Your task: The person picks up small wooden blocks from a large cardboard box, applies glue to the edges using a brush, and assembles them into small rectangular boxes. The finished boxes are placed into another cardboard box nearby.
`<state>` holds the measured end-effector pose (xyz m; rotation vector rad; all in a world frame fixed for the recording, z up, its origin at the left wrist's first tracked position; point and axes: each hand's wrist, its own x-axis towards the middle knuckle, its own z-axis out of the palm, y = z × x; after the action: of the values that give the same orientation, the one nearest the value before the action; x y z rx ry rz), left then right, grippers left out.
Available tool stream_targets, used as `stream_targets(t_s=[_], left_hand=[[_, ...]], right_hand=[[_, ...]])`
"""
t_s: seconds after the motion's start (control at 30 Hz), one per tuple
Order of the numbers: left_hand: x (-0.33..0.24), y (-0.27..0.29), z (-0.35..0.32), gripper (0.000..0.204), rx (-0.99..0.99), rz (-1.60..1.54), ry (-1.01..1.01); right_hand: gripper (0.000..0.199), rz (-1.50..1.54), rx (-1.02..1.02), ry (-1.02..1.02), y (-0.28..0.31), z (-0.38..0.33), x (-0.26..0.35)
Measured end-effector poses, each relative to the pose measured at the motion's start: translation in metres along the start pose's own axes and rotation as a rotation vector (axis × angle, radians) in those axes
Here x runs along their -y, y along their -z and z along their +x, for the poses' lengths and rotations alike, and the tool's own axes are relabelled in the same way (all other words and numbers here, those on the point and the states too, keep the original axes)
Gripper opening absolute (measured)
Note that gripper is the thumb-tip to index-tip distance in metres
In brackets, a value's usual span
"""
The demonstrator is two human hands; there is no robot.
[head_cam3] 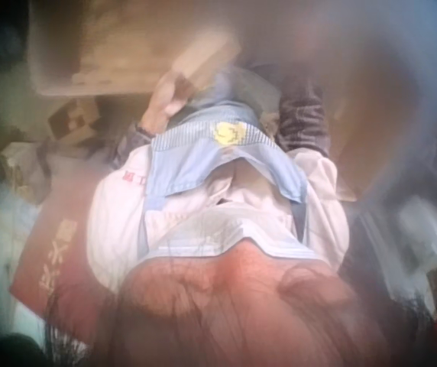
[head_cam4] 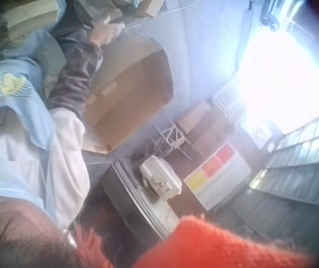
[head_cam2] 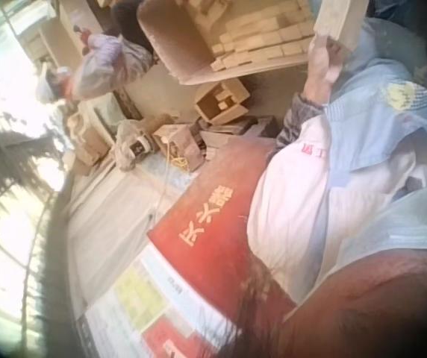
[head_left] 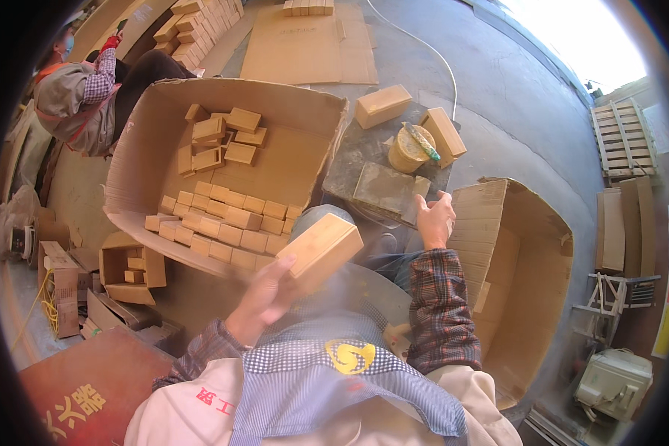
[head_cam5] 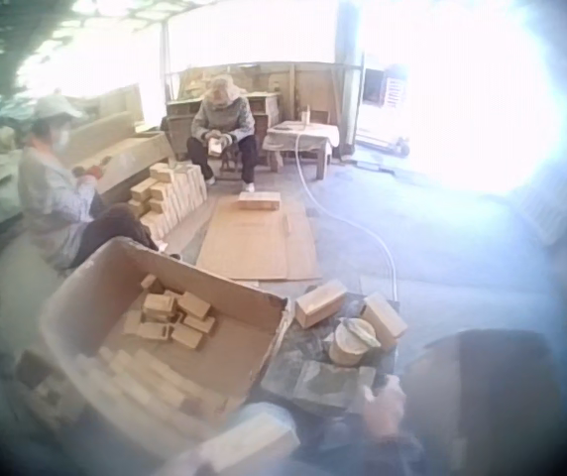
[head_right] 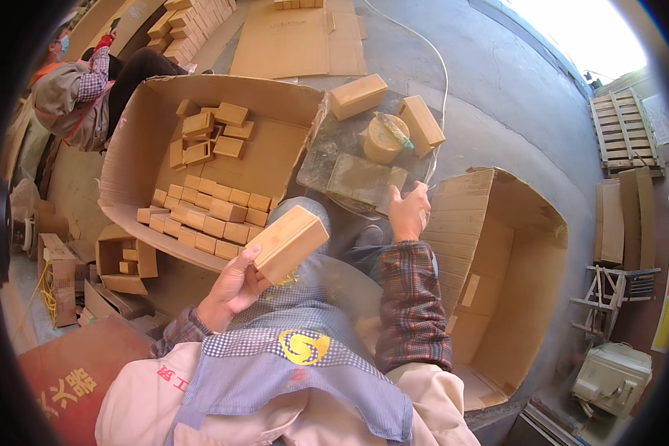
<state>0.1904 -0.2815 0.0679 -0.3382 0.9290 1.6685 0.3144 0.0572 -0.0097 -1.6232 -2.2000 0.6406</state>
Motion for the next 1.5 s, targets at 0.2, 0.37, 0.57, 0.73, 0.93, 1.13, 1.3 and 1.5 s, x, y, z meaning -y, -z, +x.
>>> stream_targets(t_s=[0.2,0.37,0.57,0.73,0.93,1.13,1.3,1.5], left_hand=[[-0.002,-0.004,0.002,0.053,-0.003,-0.107,0.054],[0.002,-0.012,-0.004,0.051,0.052,-0.187,0.085],[0.003,-0.005,-0.014,0.059,0.001,-0.149,0.166],[-0.006,0.005,-0.043,0.081,-0.358,1.268,-0.416],[0.021,-0.005,0.013,0.074,-0.204,1.325,-1.112],[0.026,-0.010,0.001,0.067,-0.280,1.467,-0.976],[0.021,-0.020,0.002,0.068,-0.294,1.513,-0.974],[0.019,-0.026,0.000,0.067,-0.312,1.563,-0.956]], right_hand=[[0.037,0.076,-0.019,-0.085,0.005,0.013,0.012],[0.010,0.257,-0.171,0.532,0.045,-0.058,0.060],[0.013,0.315,-0.007,0.979,0.020,-0.130,0.099],[0.019,0.257,-0.071,1.044,0.012,-0.132,0.103],[0.041,0.124,-0.105,1.053,0.042,-0.141,0.112],[0.048,0.009,0.015,0.923,0.058,-0.165,0.095],[0.041,0.132,-0.064,1.154,0.051,-0.165,0.091],[0.041,0.076,-0.093,1.164,0.058,-0.159,0.094]])
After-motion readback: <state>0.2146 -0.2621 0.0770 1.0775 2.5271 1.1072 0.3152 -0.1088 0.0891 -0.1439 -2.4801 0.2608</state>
